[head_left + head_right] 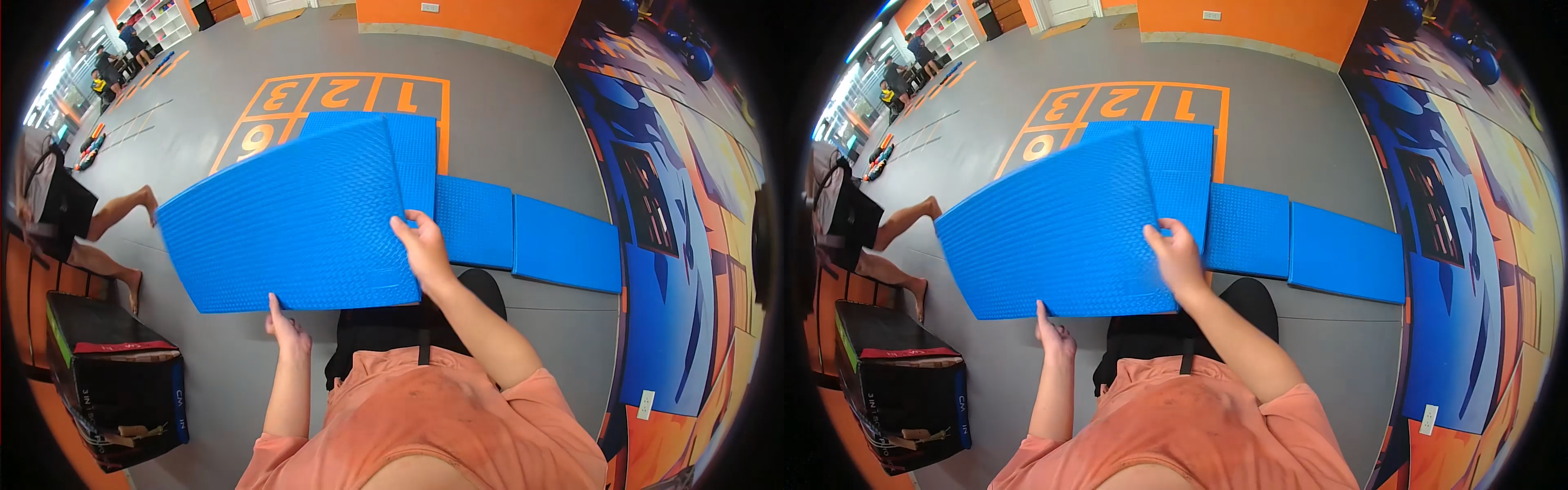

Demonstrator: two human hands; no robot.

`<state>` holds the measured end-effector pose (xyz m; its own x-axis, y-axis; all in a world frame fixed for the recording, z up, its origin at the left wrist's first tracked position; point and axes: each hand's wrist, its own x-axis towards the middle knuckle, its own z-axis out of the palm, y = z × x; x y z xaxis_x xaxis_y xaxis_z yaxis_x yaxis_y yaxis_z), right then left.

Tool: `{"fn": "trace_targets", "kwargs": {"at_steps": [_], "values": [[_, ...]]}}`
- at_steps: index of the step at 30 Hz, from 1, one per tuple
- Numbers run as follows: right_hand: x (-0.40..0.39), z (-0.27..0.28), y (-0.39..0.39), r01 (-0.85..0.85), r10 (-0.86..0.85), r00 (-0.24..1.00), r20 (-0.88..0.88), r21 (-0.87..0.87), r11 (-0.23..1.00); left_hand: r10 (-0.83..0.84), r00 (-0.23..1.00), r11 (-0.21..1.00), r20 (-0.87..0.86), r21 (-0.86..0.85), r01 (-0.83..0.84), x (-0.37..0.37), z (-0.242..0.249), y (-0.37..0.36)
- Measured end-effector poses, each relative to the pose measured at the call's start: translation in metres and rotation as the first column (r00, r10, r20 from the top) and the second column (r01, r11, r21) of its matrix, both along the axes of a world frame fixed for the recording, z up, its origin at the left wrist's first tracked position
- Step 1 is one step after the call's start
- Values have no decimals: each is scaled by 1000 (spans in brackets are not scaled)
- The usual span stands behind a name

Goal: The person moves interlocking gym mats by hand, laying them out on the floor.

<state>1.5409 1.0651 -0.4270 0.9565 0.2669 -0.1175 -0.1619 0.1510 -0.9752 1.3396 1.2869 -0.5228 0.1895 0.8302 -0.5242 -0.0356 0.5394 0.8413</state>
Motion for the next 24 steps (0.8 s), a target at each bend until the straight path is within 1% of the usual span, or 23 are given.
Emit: {"fn": "trace_targets", "kwargs": {"at_steps": [1,2,3,4,5,6,7,8,9,10,11,12,14,15,16,17,18,20,21,22,24], "values": [[13,-27,-5,12,-13,1000,-4,-45,999,-77,997,987,25,-137,80,1,-6,0],[26,-54,-11,25,-26,1000,-6,-90,996,-151,987,950,61,-269,162,2,-14,0],[33,-84,-22,-8,6,1000,-9,-254,967,-140,989,918,53,-366,150,5,-33,3],[29,-112,-32,-40,36,999,-18,-413,910,-141,988,918,56,-366,152,6,-41,3],[20,-129,-38,13,21,999,39,-710,704,-206,966,865,157,-432,255,6,-46,2],[10,-148,-43,78,26,995,96,-911,405,-261,930,798,260,-483,360,7,-55,1],[9,-182,-51,53,-107,994,-13,-803,594,-185,906,770,380,-517,374,10,-84,7],[12,-186,-55,56,-107,994,-10,-805,591,-184,905,768,383,-518,375,13,-92,9],[13,-183,-59,-87,-88,900,-427,-373,924,-147,924,772,354,-542,330,16,-93,8],[13,-181,-61,-18,146,684,-715,184,983,-111,940,775,322,-565,285,18,-94,7],[19,-178,-64,-45,231,628,-743,262,964,-114,940,773,321,-565,287,16,-94,6],[21,-166,-63,-41,229,630,-742,263,964,-120,928,788,352,-535,305,15,-84,1],[24,-128,-54,-141,286,818,-499,309,941,-132,912,802,388,-499,328,15,-77,2],[24,-102,-49,-136,284,820,-497,312,940,-107,852,775,512,-493,394,6,-80,5],[25,-74,-43,-206,327,858,-396,317,926,-76,776,749,627,-478,459,-2,-82,7],[23,-50,-38,-277,369,883,-289,313,908,-111,778,758,618,-454,469,-7,-77,2],[19,-33,-34,-278,371,884,-286,316,907,-113,777,759,619,-450,470,-12,-76,-4],[13,-6,-26,-501,512,857,-55,141,854,-76,780,764,621,-466,445,-22,-78,-14],[10,4,-24,-557,559,829,-16,58,828,62,823,729,565,-589,349,-23,-91,-18],[4,12,-22,-594,594,804,30,-9,804,63,822,730,566,-588,348,-20,-81,-24],[-11,19,-21,-607,633,747,203,-181,774,225,753,647,618,-673,359,-15,-56,-34]]}}
